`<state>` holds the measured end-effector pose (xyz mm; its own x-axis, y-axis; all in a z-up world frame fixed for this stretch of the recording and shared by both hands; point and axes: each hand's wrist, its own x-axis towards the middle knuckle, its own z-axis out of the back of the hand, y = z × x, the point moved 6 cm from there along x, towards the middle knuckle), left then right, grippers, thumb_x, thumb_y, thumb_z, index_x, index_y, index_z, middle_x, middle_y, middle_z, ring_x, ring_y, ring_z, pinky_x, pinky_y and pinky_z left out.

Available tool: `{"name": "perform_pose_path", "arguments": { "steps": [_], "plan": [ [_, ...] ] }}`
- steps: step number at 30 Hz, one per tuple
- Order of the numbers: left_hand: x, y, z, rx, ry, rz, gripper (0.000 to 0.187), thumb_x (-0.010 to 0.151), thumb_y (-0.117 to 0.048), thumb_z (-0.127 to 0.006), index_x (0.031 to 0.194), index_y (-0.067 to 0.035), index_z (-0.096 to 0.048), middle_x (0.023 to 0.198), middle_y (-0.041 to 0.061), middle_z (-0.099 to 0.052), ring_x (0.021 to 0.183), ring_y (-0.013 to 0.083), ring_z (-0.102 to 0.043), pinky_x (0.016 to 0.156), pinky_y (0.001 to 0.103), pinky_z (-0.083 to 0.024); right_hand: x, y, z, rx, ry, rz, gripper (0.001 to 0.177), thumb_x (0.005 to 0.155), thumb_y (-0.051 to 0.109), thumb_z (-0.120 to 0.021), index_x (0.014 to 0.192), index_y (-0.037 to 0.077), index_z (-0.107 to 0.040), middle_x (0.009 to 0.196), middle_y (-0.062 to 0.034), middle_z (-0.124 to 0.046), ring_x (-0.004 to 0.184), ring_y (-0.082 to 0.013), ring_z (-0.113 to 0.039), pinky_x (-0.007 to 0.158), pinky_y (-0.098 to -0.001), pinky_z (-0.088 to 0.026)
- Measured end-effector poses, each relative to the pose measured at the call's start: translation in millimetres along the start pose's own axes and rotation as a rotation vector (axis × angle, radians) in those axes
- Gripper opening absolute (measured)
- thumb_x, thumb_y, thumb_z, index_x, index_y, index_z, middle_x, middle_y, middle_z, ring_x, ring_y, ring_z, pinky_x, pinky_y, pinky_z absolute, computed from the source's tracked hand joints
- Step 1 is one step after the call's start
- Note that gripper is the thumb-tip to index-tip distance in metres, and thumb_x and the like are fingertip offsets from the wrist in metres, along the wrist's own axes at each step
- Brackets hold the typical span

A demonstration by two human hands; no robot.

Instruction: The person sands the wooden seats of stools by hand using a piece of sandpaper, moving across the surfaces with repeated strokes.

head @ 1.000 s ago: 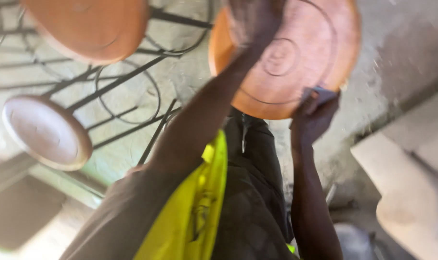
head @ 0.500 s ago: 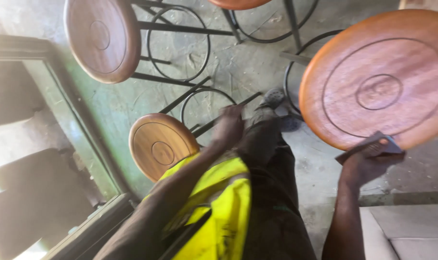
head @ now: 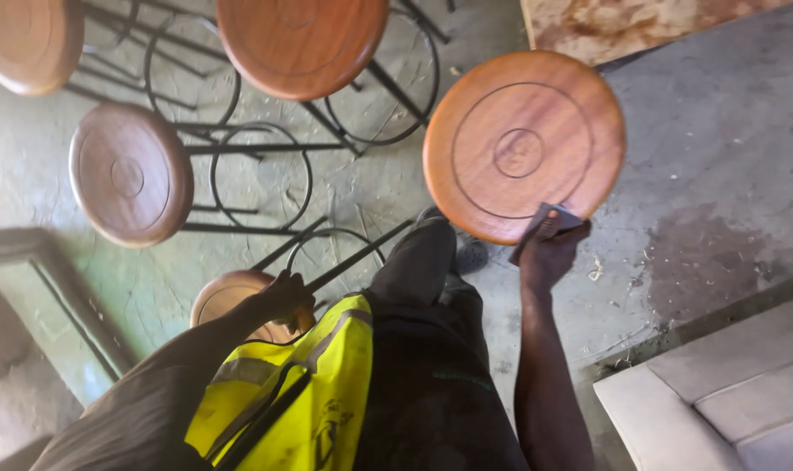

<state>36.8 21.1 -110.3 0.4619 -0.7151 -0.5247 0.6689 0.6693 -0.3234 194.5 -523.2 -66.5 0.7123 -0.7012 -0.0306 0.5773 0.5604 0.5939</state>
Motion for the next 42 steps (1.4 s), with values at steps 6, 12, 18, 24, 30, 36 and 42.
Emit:
{"name": "perform_pose_path", "arguments": {
  "steps": [6,12,18,24,30,36,42],
  "plan": [
    [6,-1,55,-0.413,0.303,0.577,0.056,0.058,-0.063,-0.092,0.103,-0.035,-0.076,0.104,0.0,-0.073,0.1,0.0295,-0.069,0.091,0.05,-0.053,-2,18,5,0.104,0.085,-0.011,0.073,0.107,0.073,-0.031,0.145,0.01,-0.031,0.111,-0.0252,-0.07,0.097,-0.0481,-0.072,0.082,-0.0623,-0.058],
    [14,5,124,-0.355,0.202,0.473,0.065,0.075,-0.026,-0.086,0.136,-0.028,-0.062,0.12,0.003,-0.072,0.126,0.0269,-0.062,0.118,0.05,-0.031,-3,19,5,0.121,0.089,0.022,0.068,0.11,0.066,-0.035,0.145,0.008,-0.03,0.11,-0.0272,-0.069,0.098,-0.0502,-0.071,0.083,-0.0636,-0.057],
    [-20,37,79,-0.619,-0.245,0.317,0.051,0.093,-0.009,-0.059,0.144,-0.007,-0.053,0.144,0.013,-0.054,0.141,0.0217,-0.044,0.125,0.037,-0.024,-8,15,-2,0.134,0.116,-0.068,0.065,0.108,0.06,-0.041,0.147,0.01,-0.026,0.114,-0.034,-0.067,0.102,-0.0579,-0.067,0.089,-0.0685,-0.053],
    [0,60,145,-0.629,-0.154,0.815,0.04,0.104,-0.02,-0.037,0.135,-0.014,-0.062,0.145,0.009,-0.058,0.142,0.0172,-0.046,0.12,0.039,-0.034,-11,33,13,0.163,0.115,-0.123,0.065,0.108,0.056,-0.046,0.148,0.008,-0.028,0.12,-0.0349,-0.066,0.105,-0.0575,-0.067,0.09,-0.0678,-0.053],
    [39,97,223,-0.334,-0.336,1.102,0.017,0.092,-0.042,-0.063,0.101,-0.033,-0.073,0.104,-0.003,-0.071,0.108,0.0151,-0.065,0.092,0.039,-0.049,-11,25,5,0.215,0.018,-0.125,0.066,0.107,0.06,-0.049,0.145,0.007,-0.036,0.116,-0.0328,-0.068,0.102,-0.0579,-0.067,0.088,-0.0666,-0.053],
    [150,120,352,-0.377,-0.952,0.571,0.024,0.079,-0.032,-0.096,0.077,-0.025,-0.073,0.07,-0.005,-0.069,0.075,0.0208,-0.072,0.067,0.03,-0.049,-22,31,3,0.133,-0.147,-0.136,0.066,0.106,0.054,-0.059,0.147,0.007,-0.038,0.121,-0.0286,-0.06,0.108,-0.0577,-0.063,0.09,-0.0656,-0.055],
    [261,25,332,-0.288,-0.945,-0.017,0.017,0.083,-0.022,-0.084,0.083,-0.02,-0.067,0.087,-0.003,-0.067,0.091,0.0251,-0.063,0.082,0.043,-0.049,-33,61,6,-0.009,-0.344,0.116,0.042,0.105,0.039,-0.062,0.121,0.002,-0.051,0.122,-0.0215,-0.042,0.113,-0.0533,-0.055,0.098,-0.0557,-0.05]
  ]
}}
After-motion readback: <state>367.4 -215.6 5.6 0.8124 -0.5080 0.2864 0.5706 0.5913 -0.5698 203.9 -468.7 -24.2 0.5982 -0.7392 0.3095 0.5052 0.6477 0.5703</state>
